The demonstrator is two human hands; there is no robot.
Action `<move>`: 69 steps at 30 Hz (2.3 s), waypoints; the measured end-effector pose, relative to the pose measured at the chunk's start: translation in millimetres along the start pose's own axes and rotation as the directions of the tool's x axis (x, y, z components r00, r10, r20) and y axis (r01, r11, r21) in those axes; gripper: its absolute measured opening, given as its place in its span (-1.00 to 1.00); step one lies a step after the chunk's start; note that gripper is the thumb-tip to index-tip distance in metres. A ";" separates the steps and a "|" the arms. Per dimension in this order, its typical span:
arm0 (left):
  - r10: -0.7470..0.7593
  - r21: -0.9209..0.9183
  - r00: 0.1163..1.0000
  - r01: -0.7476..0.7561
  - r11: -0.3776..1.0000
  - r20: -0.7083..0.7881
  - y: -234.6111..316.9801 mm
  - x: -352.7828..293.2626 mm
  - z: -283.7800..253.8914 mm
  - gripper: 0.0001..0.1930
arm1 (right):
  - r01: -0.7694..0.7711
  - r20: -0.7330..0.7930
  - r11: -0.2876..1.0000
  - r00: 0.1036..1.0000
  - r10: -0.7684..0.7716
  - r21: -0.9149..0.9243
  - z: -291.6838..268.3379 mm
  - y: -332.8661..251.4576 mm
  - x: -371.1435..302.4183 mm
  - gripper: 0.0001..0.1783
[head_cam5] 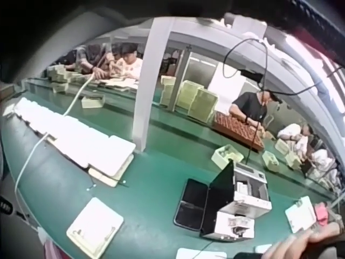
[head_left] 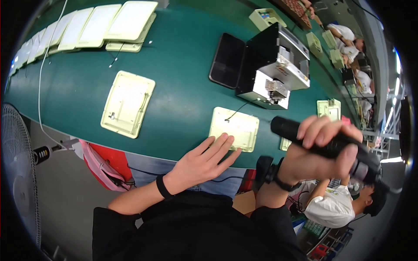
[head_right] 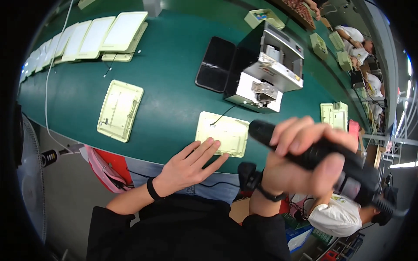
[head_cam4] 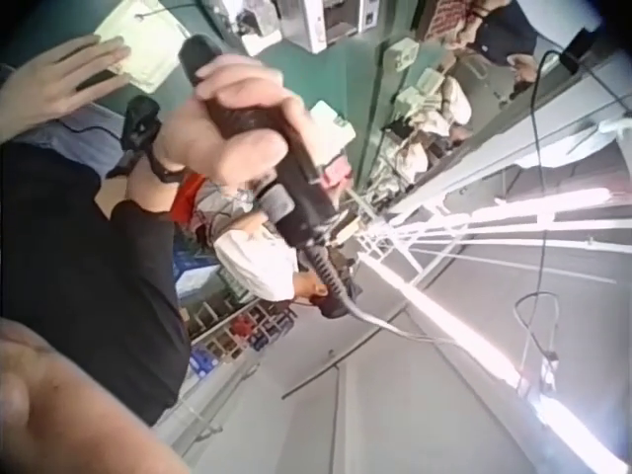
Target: Using a handheld tool to assemble components on an electronics production line.
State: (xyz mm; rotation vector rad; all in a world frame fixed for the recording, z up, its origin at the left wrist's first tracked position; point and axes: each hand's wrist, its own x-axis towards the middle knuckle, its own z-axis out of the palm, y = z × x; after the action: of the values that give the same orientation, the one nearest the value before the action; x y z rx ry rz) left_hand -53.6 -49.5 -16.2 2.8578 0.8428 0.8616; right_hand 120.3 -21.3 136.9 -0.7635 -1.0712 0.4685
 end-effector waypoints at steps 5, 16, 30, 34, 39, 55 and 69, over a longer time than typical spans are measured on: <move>-0.010 -0.064 1.000 0.009 0.998 -0.026 -4.0 -16.1 6.5 -0.60 | -0.093 0.212 0.995 0.972 0.098 -0.037 42.8 18.0 -43.4 -0.58; -0.027 -0.080 0.999 0.024 0.997 -0.035 -18.8 -31.0 10.1 -0.65 | -0.155 0.273 0.987 0.948 0.163 -0.051 57.1 53.7 -61.8 -0.59; -0.045 -0.091 0.999 0.046 0.995 0.015 -5.9 -20.4 -2.7 -0.52 | -0.147 0.310 0.989 0.939 0.147 -0.023 44.2 43.1 -44.1 -0.60; -0.048 -0.220 0.988 0.079 0.972 0.144 -7.2 -10.1 -33.0 -0.46 | 0.075 0.081 0.994 0.993 -0.081 0.078 9.4 5.0 15.7 -0.67; -0.165 -0.253 0.978 0.193 0.948 0.129 -23.5 8.3 -31.0 -0.24 | 0.071 -0.086 0.960 0.991 -0.097 -0.271 -3.1 27.8 62.3 -0.69; -0.402 -0.178 0.904 0.423 0.888 0.144 -19.6 21.6 0.7 -0.10 | -0.116 0.201 0.993 0.973 0.117 -0.016 -58.5 -4.9 -44.6 -0.55; -0.365 -0.175 0.923 0.381 0.908 0.121 -22.2 22.6 12.0 -0.06 | -0.164 0.141 0.981 0.974 0.177 -0.099 -57.8 22.6 -53.6 -0.51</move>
State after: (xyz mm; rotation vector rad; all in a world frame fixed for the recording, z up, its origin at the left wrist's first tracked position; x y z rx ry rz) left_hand -42.4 -17.7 -19.2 2.4285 1.1711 0.7213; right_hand 150.6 -61.5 72.2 -0.9136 -1.1763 0.6362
